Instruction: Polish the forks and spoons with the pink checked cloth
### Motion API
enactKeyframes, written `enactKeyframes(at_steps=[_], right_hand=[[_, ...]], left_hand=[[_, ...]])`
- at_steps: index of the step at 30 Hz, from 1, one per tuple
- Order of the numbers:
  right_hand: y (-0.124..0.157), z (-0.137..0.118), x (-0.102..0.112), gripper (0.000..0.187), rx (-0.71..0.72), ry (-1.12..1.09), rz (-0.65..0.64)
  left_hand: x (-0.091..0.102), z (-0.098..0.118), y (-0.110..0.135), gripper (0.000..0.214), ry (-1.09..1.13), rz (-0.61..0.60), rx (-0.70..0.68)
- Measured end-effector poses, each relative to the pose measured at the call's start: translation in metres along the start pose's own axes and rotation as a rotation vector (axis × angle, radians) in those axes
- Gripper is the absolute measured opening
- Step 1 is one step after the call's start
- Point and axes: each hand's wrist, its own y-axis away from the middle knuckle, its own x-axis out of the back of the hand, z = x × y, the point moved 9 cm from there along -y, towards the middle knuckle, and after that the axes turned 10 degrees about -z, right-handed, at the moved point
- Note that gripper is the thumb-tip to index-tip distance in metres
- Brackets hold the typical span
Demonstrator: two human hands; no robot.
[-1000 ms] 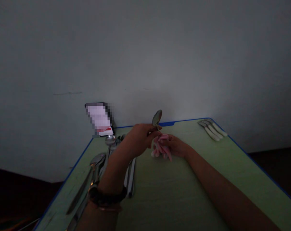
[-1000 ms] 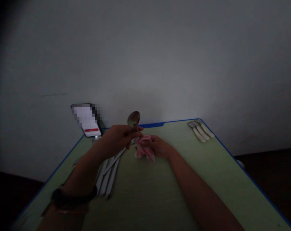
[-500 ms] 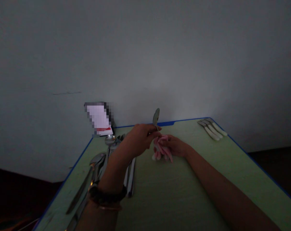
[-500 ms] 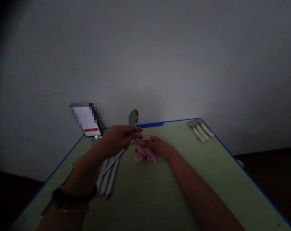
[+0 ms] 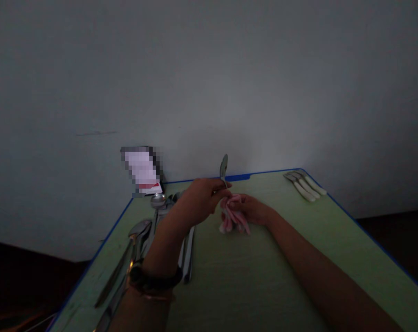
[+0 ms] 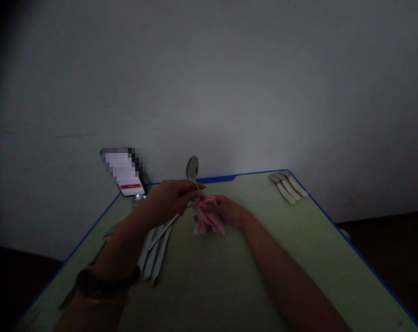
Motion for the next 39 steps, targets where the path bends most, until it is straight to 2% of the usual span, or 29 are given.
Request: enactKeyframes(at_steps=[32, 39], right_hand=[[0.0000, 0.0018, 0.0000, 0.032, -0.020, 0.013, -0.003], [0.0003, 0.0024, 0.0010, 0.027, -0.002, -0.007, -0.002]], left_hand=[[-0.0051, -0.0045, -0.0011, 0.028, 0.049, -0.023, 0.020], [-0.0054, -0.0058, -0.0013, 0.027, 0.069, -0.022, 0.020]])
